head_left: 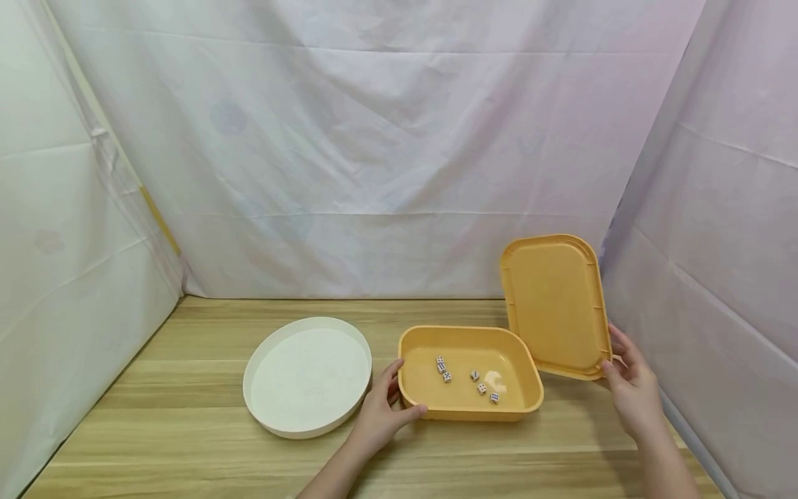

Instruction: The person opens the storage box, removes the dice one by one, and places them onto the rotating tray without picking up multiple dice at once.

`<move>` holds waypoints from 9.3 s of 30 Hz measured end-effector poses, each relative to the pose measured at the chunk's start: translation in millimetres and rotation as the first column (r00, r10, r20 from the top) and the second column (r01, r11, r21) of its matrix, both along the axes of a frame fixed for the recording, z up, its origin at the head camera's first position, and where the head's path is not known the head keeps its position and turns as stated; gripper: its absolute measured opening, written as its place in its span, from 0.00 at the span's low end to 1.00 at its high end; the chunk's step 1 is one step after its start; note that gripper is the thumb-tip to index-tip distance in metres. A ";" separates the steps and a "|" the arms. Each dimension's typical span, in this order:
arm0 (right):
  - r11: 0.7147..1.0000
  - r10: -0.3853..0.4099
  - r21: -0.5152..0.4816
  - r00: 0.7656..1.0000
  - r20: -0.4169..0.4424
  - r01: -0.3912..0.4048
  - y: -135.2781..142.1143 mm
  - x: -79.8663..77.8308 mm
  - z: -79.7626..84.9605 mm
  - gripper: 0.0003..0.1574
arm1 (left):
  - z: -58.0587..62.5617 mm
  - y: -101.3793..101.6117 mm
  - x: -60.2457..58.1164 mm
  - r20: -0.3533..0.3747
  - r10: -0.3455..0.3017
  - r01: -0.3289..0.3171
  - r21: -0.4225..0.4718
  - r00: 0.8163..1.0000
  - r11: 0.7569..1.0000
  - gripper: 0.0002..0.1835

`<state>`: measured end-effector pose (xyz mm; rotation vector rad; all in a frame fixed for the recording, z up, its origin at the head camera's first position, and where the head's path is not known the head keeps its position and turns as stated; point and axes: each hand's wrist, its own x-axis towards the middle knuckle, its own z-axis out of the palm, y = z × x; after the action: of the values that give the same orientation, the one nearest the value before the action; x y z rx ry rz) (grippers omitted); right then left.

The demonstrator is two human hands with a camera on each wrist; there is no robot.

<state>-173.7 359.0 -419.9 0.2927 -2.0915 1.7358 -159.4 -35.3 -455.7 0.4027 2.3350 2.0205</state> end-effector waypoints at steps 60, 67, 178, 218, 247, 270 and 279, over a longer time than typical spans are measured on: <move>0.839 -0.142 0.539 0.987 0.079 0.078 60.7 -15.4 -59.3 0.35 | 1.4 3.7 2.9 0.029 0.050 -0.049 -0.008 0.998 0.999 0.47; 0.783 -0.134 0.618 0.988 0.072 0.061 65.4 -17.5 -64.5 0.35 | 0.0 4.0 3.4 0.027 0.052 -0.052 -0.012 0.998 0.999 0.49; 0.512 0.138 0.829 0.931 -0.339 0.226 -82.5 -16.4 34.3 0.23 | 51.6 -110.2 13.7 -0.380 0.120 -0.301 -0.464 0.917 0.833 0.37; 0.391 0.231 0.916 0.953 -0.198 0.096 -124.9 -33.4 2.4 0.19 | 11.5 -214.2 13.1 -0.336 0.251 -0.392 -0.467 0.908 0.793 0.41; 0.271 0.090 0.962 0.996 0.003 -0.027 -133.5 -53.6 -17.6 0.14 | -18.9 -241.8 15.7 -0.193 0.193 -0.251 -0.345 0.962 0.905 0.37; 0.196 0.080 0.980 0.997 0.023 -0.039 -140.7 -67.0 -26.3 0.09 | -35.3 -251.3 11.6 -0.137 0.156 -0.194 -0.341 0.978 0.920 0.42; 0.180 0.075 0.983 0.997 0.031 -0.045 -142.8 -68.7 -27.3 0.08 | -32.2 -250.3 13.6 -0.087 0.166 -0.187 -0.380 0.982 0.906 0.45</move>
<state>-242.4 216.2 -447.2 0.7410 -2.9018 0.0155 -145.9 -285.6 -487.9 0.2338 2.8092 1.5572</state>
